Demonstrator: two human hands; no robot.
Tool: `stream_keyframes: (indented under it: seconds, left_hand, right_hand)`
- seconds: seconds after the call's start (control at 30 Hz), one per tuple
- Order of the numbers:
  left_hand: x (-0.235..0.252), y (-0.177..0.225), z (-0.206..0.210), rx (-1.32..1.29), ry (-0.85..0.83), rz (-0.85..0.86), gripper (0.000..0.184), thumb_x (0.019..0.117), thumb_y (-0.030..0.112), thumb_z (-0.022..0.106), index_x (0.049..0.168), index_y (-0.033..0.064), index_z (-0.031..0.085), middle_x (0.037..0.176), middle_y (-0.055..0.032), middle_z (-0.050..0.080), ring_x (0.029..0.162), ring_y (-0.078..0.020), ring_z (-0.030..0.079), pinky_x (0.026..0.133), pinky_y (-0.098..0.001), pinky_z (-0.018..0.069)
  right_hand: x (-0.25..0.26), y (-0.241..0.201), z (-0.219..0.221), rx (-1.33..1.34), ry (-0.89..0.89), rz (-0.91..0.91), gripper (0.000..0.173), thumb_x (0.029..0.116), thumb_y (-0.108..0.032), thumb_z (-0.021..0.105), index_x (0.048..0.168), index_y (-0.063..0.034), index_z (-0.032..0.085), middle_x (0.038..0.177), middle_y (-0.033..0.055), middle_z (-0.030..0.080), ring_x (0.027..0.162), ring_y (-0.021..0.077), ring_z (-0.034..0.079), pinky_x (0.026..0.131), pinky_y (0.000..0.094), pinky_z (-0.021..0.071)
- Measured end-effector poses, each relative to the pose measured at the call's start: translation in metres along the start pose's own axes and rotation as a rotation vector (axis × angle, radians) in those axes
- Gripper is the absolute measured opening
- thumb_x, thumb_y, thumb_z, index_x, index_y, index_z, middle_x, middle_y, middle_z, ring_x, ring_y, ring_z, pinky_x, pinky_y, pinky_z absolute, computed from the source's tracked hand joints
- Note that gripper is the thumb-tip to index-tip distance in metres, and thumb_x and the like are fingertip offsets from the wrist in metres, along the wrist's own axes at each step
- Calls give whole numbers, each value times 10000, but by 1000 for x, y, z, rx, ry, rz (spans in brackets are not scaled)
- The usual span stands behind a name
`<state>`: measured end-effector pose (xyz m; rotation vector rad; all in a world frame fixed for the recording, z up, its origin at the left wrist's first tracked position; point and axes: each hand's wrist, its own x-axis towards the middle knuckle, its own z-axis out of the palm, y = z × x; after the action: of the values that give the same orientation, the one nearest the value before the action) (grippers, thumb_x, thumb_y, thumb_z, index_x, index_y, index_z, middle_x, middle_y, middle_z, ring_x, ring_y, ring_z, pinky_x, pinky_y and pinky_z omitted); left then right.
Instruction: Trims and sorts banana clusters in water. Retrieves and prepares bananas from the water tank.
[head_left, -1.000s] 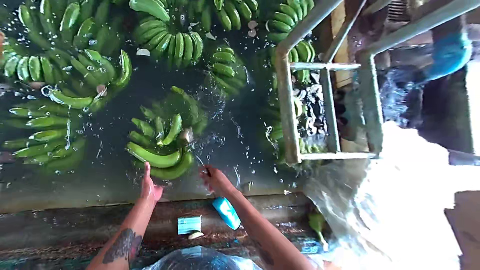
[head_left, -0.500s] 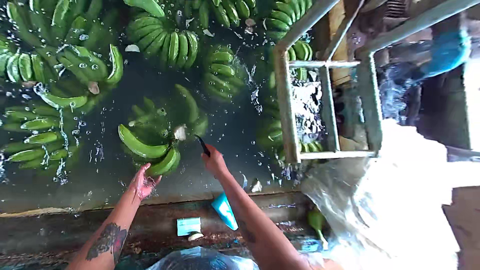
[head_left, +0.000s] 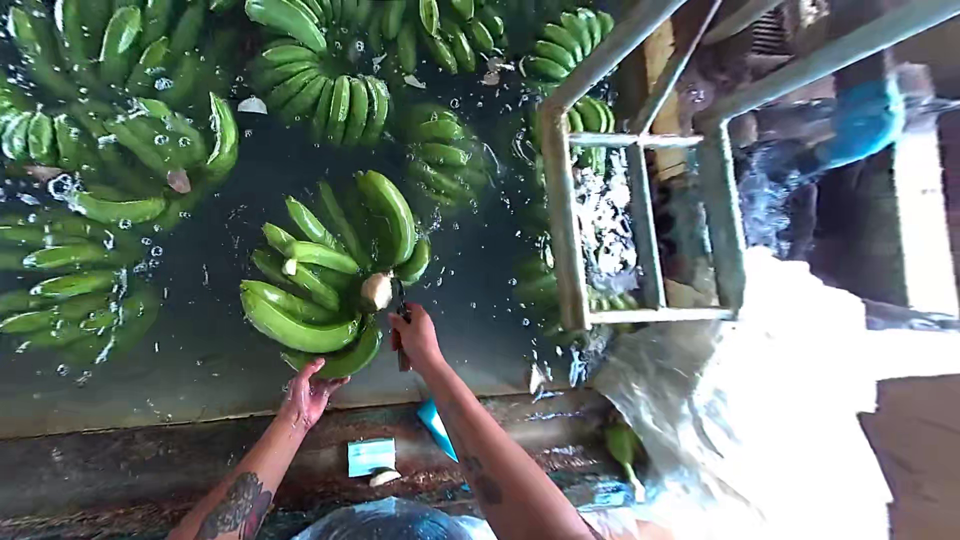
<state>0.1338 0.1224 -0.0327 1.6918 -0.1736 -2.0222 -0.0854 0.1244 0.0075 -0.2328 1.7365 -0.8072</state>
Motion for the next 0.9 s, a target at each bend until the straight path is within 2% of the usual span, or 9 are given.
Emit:
stream_keyframes:
  seconds: [0.17, 0.33, 0.4, 0.53, 0.63, 0.7, 0.8, 0.83, 0.9]
  left_hand:
    - [1, 2, -3, 21, -30, 18, 296, 1045, 127, 419, 1326, 37, 442, 1101, -155, 657, 909, -263, 701, 747, -425, 610]
    - [-2, -1, 15, 77, 46, 26, 296, 1049, 119, 458, 1319, -1, 471, 1120, -170, 631, 924, -252, 676, 768, -418, 594]
    - [-4, -9, 16, 95, 113, 57, 355, 1049, 121, 482, 1375, -18, 466, 1183, -194, 603, 952, -266, 649, 774, -434, 576]
    - [5, 9, -9, 116, 32, 107, 389, 1026, 105, 472, 1393, -8, 413, 1096, -189, 664, 866, -288, 706, 705, -472, 615]
    - [4, 23, -19, 154, 23, 60, 423, 1012, 76, 471, 1421, 25, 371, 1097, -202, 664, 861, -310, 713, 686, -478, 617]
    - [4, 40, -15, 232, 124, 63, 517, 979, 55, 526, 1471, 80, 370, 1199, -223, 638, 939, -342, 701, 718, -508, 610]
    - [-8, 63, 5, 604, 341, 440, 865, 909, -45, 620, 1634, 142, 188, 1626, -182, 316, 1417, -327, 431, 1067, -539, 454]
    - [-11, 68, 13, 792, 353, 703, 854, 883, -40, 628, 1615, 20, 191, 1646, -264, 225, 1507, -393, 286, 1188, -543, 321]
    - [-4, 79, 37, 1139, 303, 1177, 746, 837, 114, 631, 1504, -104, 377, 1575, -386, 274, 1484, -554, 226, 1217, -644, 191]
  right_hand:
    - [23, 9, -3, 184, -1, -10, 360, 1142, -248, 344, 1322, 22, 500, 739, 65, 565, 510, 122, 532, 473, 270, 491]
    - [52, -3, -12, 3, -17, 81, 356, 1145, -268, 319, 1242, 3, 526, 680, 45, 519, 458, 117, 460, 429, 266, 428]
    - [32, -2, -24, -160, -137, 83, 410, 1146, -289, 295, 1331, 6, 511, 749, 66, 516, 526, 146, 460, 504, 313, 440]
    - [-32, -9, -62, -352, -290, -90, 360, 1130, -241, 319, 1206, 16, 559, 724, 47, 551, 518, 123, 504, 492, 301, 466]
    - [-11, -42, -73, -572, 52, -273, 398, 1100, -297, 454, 1273, 29, 603, 1136, 226, 646, 932, 321, 677, 840, 499, 565]
    - [23, -71, -72, -624, 185, -237, 643, 995, -476, 640, 1454, -41, 524, 1431, 289, 534, 1217, 450, 606, 1007, 622, 492]
    - [77, -64, -61, -605, 154, -69, 879, 852, -598, 760, 1520, -109, 464, 1399, 258, 589, 1266, 449, 584, 1045, 656, 459]
    - [87, -54, -57, -576, 121, -14, 824, 855, -604, 754, 1459, -89, 538, 1339, 248, 633, 1245, 434, 602, 1047, 649, 461]
    - [93, -35, -47, -516, 116, 57, 721, 889, -548, 741, 1385, -45, 597, 1287, 251, 658, 1212, 421, 627, 1036, 633, 481]
